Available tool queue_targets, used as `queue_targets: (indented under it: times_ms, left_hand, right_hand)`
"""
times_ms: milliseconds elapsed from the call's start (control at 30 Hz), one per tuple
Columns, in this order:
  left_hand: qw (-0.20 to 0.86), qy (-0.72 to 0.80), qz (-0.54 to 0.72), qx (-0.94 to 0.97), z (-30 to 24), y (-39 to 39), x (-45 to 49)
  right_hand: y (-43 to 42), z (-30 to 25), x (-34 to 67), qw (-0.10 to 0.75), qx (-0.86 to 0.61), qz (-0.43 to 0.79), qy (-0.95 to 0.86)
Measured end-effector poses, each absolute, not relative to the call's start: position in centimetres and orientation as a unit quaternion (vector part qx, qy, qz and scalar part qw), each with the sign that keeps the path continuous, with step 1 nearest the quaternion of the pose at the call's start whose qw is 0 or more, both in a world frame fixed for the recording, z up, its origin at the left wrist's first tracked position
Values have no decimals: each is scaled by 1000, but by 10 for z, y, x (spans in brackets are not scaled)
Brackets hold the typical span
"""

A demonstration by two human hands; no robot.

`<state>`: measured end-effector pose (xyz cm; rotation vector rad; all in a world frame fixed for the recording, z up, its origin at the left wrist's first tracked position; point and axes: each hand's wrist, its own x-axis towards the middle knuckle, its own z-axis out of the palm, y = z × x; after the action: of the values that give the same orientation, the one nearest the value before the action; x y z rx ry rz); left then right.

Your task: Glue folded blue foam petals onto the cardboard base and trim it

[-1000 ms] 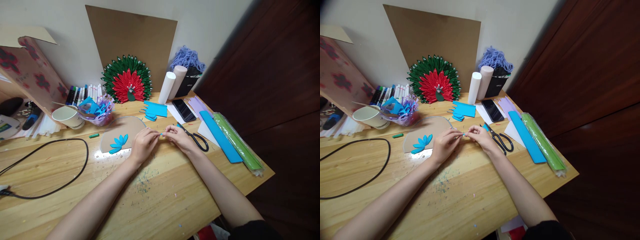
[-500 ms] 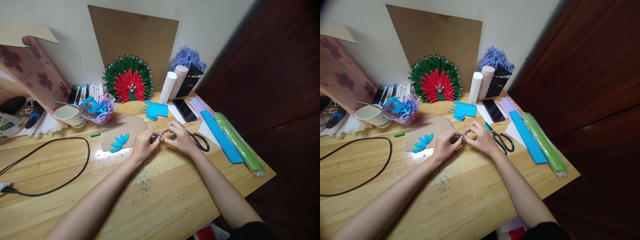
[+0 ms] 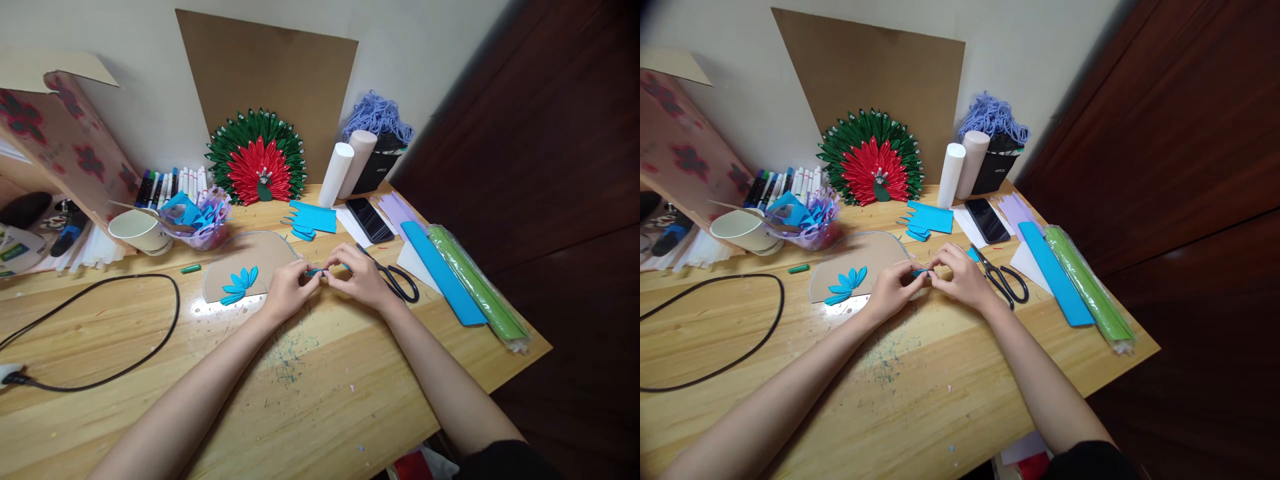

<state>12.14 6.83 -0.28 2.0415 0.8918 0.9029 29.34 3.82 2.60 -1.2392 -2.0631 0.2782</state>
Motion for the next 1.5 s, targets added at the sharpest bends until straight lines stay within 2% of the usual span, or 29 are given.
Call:
queue_targets:
  times_ms: [200,367,667,867,967,1100,1233,1333,1500]
  left_hand:
    - [396,354,357,768,-2,68,122]
    - [472,367,357,718,-3,68,123]
    - [558,376,369,641,-5,71,123]
    - [567,389,376,621,-3,70,125]
    - [565,393,382,617,-4,70,125]
    - [576,381,387,611,-4,70,125]
    - [573,380,401,605,-5,69,125]
    - [542,381,413,625,-6,68,125]
    - [472,372,423,678,-6,67,124]
  right_hand:
    - [38,24,293,355,-472,90,-802]
    - [38,22,293,349,-455,46,-818]
    - [37,15,294,317,-457,45,-830]
    - [35,17,291,281,-460,27,-842]
    - [36,18,291,292,-456,29,-840]
    - [36,21,291,351,-470,80,-806]
    - [35,24,289,407,-522,191,-725]
    - [35,24,286,420,-546,256,-678]
    - [36,22,284,427,-569,289,-640]
